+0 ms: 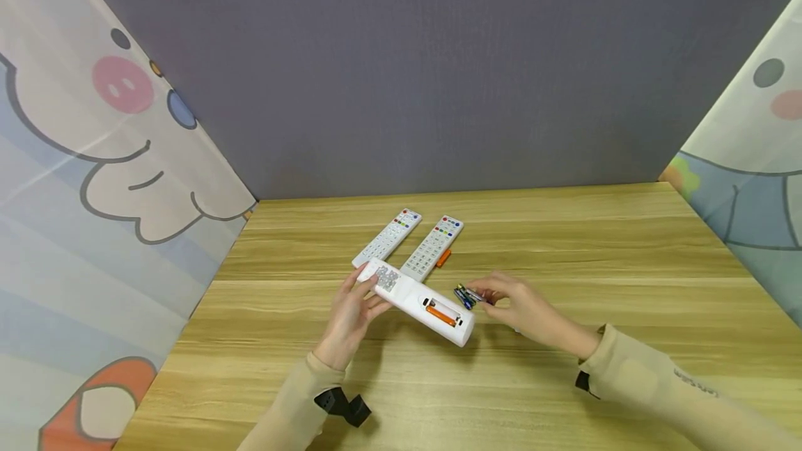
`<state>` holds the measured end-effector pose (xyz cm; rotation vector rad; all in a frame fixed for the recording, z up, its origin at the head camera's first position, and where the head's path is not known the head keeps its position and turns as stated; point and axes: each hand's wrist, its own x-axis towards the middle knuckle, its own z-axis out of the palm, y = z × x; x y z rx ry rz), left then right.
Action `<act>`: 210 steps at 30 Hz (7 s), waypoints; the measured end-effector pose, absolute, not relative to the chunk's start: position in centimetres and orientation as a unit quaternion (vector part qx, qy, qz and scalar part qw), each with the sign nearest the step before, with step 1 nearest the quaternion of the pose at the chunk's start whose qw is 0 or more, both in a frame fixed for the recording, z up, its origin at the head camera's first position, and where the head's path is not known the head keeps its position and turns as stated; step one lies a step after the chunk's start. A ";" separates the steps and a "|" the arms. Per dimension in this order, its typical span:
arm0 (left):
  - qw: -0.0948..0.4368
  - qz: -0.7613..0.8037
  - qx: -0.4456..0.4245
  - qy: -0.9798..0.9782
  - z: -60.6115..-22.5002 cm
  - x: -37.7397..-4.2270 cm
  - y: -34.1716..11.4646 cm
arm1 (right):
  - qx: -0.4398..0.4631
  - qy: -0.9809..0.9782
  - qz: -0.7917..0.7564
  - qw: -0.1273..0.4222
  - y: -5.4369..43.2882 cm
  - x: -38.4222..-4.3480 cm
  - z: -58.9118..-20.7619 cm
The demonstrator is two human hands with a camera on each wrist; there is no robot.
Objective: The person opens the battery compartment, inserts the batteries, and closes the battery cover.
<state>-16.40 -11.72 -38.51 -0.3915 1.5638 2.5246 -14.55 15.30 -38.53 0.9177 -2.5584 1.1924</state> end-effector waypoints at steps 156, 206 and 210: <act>0.067 0.838 -0.092 0.534 -38.0 -15.5 -10.3 | 0.090 -0.767 0.611 -0.174 14.2 -13.6 -39.4; 0.061 0.847 -0.115 0.515 -38.1 -15.6 -11.6 | 0.197 -0.904 0.375 -0.053 20.2 -13.5 -41.0; 0.062 0.845 -0.119 0.517 -38.1 -15.5 -11.6 | 0.202 -0.913 0.352 -0.047 20.2 -13.4 -41.2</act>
